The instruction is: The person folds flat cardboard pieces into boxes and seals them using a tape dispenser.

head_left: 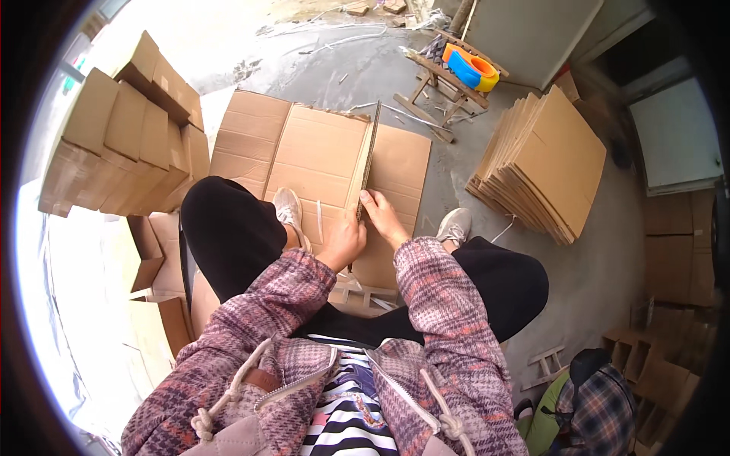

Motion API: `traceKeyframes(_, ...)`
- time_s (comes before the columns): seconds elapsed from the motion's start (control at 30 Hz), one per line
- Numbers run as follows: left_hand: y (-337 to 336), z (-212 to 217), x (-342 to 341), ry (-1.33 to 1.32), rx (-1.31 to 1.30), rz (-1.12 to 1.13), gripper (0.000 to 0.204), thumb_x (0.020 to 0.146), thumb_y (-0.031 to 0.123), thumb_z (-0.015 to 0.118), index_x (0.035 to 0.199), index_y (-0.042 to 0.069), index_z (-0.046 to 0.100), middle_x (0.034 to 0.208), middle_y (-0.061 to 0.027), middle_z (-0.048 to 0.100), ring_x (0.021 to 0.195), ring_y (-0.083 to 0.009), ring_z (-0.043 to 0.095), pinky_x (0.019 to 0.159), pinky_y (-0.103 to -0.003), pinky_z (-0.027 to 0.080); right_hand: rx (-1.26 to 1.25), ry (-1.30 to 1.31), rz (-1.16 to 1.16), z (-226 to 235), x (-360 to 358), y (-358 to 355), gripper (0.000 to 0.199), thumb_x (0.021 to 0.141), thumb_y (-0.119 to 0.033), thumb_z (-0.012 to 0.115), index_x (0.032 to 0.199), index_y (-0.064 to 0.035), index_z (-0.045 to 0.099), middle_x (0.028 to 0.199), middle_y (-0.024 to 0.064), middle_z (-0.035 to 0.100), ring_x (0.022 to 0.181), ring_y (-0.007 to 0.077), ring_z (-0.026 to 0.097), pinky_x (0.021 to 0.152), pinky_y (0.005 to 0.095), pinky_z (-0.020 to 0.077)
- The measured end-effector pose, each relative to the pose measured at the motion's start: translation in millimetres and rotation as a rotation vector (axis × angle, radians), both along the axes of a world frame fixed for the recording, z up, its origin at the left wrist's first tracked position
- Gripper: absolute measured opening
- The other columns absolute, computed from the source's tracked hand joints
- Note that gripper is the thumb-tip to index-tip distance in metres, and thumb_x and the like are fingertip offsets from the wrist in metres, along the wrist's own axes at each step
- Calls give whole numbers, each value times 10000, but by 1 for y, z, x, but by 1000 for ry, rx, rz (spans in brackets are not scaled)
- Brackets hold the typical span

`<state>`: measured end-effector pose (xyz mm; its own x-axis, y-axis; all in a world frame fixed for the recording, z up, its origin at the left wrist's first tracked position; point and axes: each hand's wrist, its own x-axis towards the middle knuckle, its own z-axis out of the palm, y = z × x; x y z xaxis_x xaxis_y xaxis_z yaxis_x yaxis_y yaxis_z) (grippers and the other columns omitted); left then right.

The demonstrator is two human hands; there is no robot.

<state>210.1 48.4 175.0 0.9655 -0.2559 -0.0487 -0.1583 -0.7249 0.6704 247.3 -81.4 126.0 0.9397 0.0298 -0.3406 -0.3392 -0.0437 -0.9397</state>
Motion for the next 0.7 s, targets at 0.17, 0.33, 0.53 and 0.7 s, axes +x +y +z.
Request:
traceKeyframes(0.17,6,14,-1,-17,-106,50,509,884,339,518,1250,-2,423,1078,-272,529,946,-425,561,774,-480,472,-32,-85,69,14,1,-3,623,884,-427,565,1244,69,453,1192,207,552,1106,251,531,948,343,413)
traceKeyframes(0.33,12,-5,5,111,-254,154,438,958,353,429,1246,26,470,1139,-228,514,1090,-373,492,919,-406,400,-33,42,106,3,-5,-5,691,861,-461,586,1268,73,427,1210,217,535,1126,263,520,959,351,413)
traceKeyframes(0.53,13,-27,12,117,-410,151,496,942,363,474,1222,-46,462,1161,-278,498,1110,-400,479,947,-423,384,-30,-38,68,11,0,-2,697,849,-452,609,1275,67,422,1204,214,535,1118,263,525,952,352,418)
traceKeyframes(0.7,15,-38,14,194,-464,177,574,928,409,479,1245,-68,439,1218,-292,464,1161,-380,452,982,-408,362,-112,-110,73,14,1,-1,672,850,-402,622,1293,53,404,1201,198,530,1110,246,519,938,349,428)
